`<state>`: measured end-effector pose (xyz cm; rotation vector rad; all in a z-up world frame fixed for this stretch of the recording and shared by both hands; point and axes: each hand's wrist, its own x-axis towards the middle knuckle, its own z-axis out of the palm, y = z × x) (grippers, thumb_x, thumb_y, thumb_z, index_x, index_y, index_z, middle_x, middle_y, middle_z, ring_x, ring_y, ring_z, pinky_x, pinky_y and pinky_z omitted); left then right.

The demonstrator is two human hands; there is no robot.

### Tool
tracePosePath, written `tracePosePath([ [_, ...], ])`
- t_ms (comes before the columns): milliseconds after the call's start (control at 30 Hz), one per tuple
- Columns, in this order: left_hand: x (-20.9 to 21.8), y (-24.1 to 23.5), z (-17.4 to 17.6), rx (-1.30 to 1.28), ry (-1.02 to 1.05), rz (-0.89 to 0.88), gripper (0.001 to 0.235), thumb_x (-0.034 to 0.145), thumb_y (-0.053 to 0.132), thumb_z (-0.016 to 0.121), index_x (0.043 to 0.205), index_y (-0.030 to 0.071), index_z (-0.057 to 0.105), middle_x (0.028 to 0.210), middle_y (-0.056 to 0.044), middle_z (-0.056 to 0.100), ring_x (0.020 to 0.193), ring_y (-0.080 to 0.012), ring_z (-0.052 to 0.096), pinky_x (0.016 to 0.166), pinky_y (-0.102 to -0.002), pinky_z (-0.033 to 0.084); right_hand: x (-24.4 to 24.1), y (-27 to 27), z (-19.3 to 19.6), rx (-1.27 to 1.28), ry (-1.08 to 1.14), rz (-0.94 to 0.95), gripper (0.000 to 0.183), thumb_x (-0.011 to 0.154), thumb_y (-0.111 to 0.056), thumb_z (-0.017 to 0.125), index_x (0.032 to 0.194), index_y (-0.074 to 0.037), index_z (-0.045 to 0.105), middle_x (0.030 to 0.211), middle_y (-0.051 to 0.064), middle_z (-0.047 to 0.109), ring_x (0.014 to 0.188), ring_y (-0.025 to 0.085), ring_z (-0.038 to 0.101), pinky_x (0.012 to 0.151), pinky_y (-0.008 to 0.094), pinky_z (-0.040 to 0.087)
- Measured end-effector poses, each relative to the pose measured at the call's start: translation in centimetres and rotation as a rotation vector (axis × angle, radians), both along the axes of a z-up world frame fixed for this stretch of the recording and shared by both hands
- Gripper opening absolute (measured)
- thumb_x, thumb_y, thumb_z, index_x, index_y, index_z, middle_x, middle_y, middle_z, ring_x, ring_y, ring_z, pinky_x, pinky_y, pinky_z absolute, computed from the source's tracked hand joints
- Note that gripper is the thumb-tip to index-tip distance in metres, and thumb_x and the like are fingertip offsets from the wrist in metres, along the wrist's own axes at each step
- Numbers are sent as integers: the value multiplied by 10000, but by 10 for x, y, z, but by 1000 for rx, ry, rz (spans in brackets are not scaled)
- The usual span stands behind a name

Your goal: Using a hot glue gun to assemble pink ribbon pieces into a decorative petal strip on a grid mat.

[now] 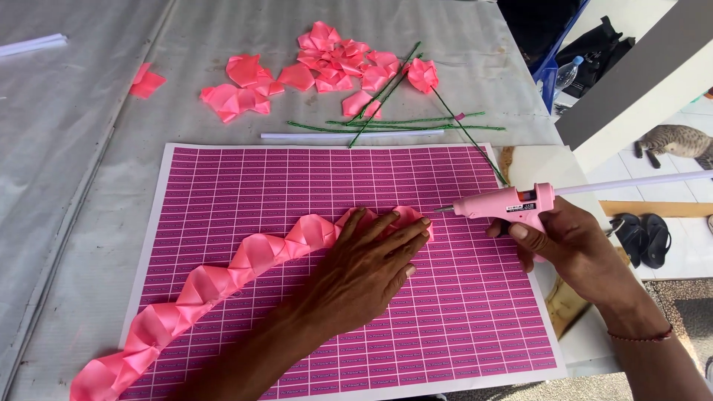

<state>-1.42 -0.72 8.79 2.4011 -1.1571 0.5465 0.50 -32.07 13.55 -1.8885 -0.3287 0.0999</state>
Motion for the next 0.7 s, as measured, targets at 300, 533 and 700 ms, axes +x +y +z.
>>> tracePosePath([
  [300,1,2,14,-8,-41,-15,429,947,163,628,1367,85,587,1440,-31,606,1261,-291,492,1054,-612,341,-8,-4,-14,-25,-15,-22,199,1033,-117,571,997,18,713,736,59,642,515,139,495,467,279,424],
  [533,2,-3,5,58,-60,38,459,984,206,534,1429,102,583,1445,-36,587,1281,-301,465,1080,-594,331,-10,3,-9,73,12,-104,236,1040,-100,531,1117,54,693,933,190,759,504,164,484,451,297,453],
  [700,-1,-6,-6,317,-375,226,553,990,224,382,1511,50,443,1520,-171,474,1264,-331,515,991,-531,447,-7,-3,-14,185,19,-91,256,1066,-152,528,1054,45,691,939,213,752,479,141,491,473,273,443],
])
